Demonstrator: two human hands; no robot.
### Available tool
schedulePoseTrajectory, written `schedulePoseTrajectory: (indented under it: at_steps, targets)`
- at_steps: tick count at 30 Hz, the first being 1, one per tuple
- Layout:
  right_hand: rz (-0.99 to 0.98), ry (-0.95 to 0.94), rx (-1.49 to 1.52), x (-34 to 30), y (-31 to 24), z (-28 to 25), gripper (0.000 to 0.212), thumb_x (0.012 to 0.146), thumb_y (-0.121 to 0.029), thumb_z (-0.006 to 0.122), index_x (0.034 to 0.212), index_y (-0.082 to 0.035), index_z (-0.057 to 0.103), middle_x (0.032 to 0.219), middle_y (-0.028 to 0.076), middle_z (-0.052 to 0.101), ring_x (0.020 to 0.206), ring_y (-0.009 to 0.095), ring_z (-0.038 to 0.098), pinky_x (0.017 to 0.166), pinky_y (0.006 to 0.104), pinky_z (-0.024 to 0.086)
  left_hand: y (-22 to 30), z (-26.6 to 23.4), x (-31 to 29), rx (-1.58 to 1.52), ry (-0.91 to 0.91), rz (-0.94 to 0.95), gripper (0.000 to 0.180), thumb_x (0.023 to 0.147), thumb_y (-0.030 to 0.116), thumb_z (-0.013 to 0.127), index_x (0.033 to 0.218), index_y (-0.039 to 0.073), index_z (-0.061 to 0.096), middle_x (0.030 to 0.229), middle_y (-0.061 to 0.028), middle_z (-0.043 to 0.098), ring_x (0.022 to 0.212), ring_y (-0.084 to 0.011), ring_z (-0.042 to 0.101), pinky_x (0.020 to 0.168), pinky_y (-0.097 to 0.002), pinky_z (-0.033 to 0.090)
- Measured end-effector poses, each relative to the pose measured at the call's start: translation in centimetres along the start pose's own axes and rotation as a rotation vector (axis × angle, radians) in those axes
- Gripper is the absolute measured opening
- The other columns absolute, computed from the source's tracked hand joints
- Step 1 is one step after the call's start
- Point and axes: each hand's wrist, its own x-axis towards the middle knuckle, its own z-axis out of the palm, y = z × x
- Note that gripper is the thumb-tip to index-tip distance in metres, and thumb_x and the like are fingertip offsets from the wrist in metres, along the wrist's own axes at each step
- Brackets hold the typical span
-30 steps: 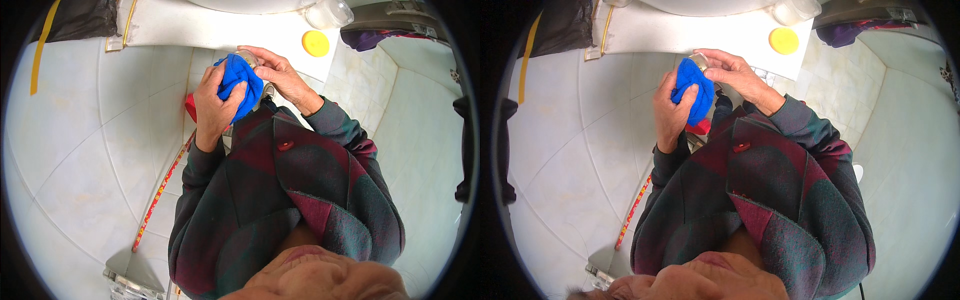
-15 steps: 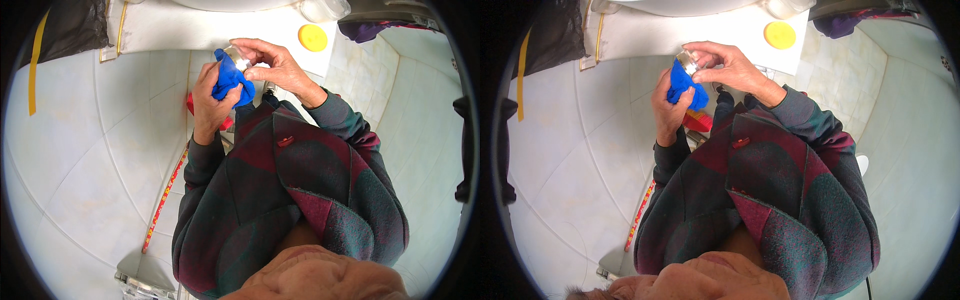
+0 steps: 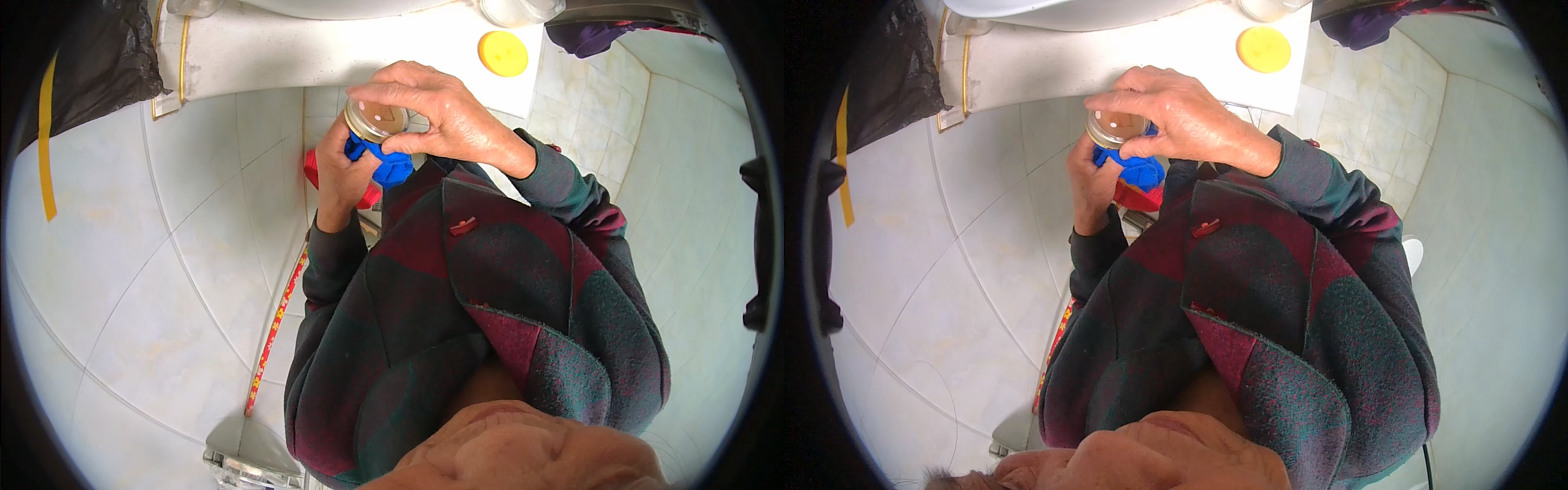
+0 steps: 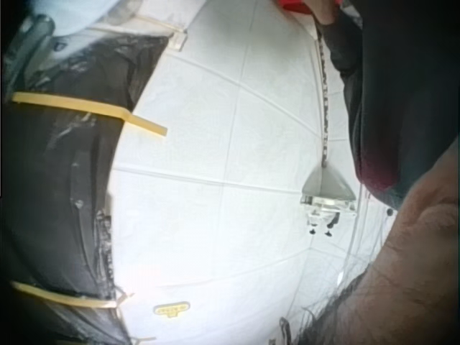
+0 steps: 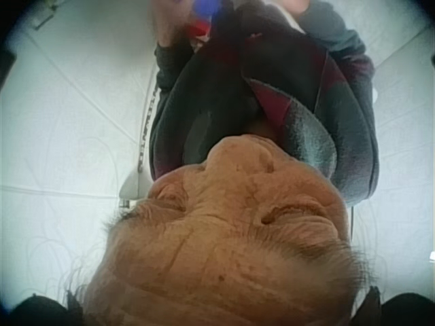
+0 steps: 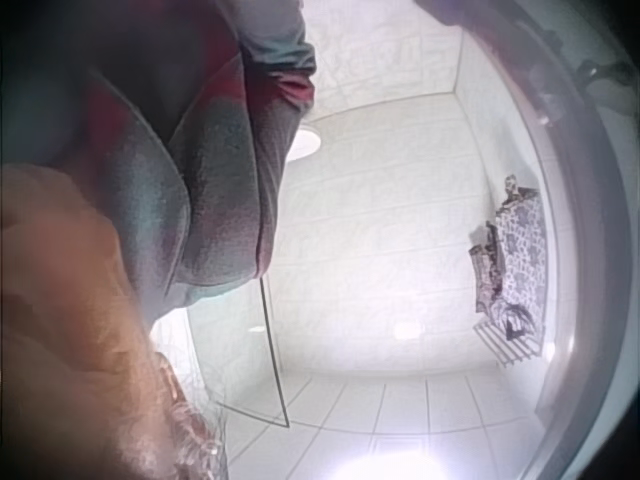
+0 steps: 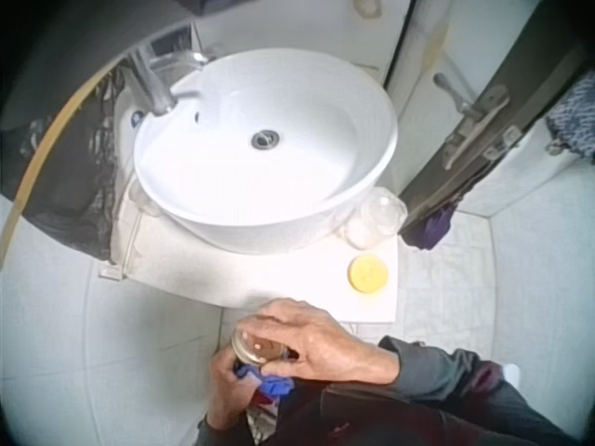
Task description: The person wipes the bathroom sink countertop and several small containers with a blue cloth. They open and close container lids, wipe the exterior of each container, and wipe the countertop surface. The person briefly moves a blue plastic bag and returns to wiping the sink area.
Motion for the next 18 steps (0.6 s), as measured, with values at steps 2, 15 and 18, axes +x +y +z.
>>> schedulePoseTrajectory:
  at_steps: [2, 15, 18]
  targets:
    - [-0.04, 0.007, -0.057, 0.1, -0.2, -0.1, 0.057, 0.064, -0.017, 0.076, 0.118, -0.015, 0.058, 0.099, 0.006, 0.058, 0.094, 0.027, 0.056, 0.082, 0.0381, 0.046, -0.4, -0.1, -0.1, -0.133, -0.026, -0.098, 0.04, 0.072, 0.008, 0.068, 0.109, 0.0, 0.059, 0.099, -0.0057, 0.064, 0.087, -0.0121, 0.06, 0.076, -0.0259, 0.049]
    - [-0.084, -0.072, -0.247, -0.6, -0.3, -1.2, 0.061, 0.06, -0.025, 0.076, 0.118, -0.018, 0.058, 0.108, 0.007, 0.056, 0.098, 0.027, 0.055, 0.084, 0.0392, 0.042, -3.2, 0.7, -0.2, -1.071, -0.089, -0.419, 0.058, 0.072, 0.023, 0.061, 0.122, -0.003, 0.049, 0.113, -0.0145, 0.06, 0.1, -0.0238, 0.061, 0.085, -0.0344, 0.052]
    - [-0.11, -0.032, -0.266, -1.0, 0.0, -1.0, 0.063, 0.058, -0.016, 0.079, 0.117, -0.018, 0.058, 0.103, 0.005, 0.055, 0.095, 0.024, 0.056, 0.08, 0.037, 0.042, -3.9, 0.9, -0.5, -1.166, -0.103, -0.361, 0.058, 0.074, 0.023, 0.058, 0.124, -0.003, 0.047, 0.117, -0.0162, 0.057, 0.106, -0.0255, 0.058, 0.088, -0.036, 0.05]
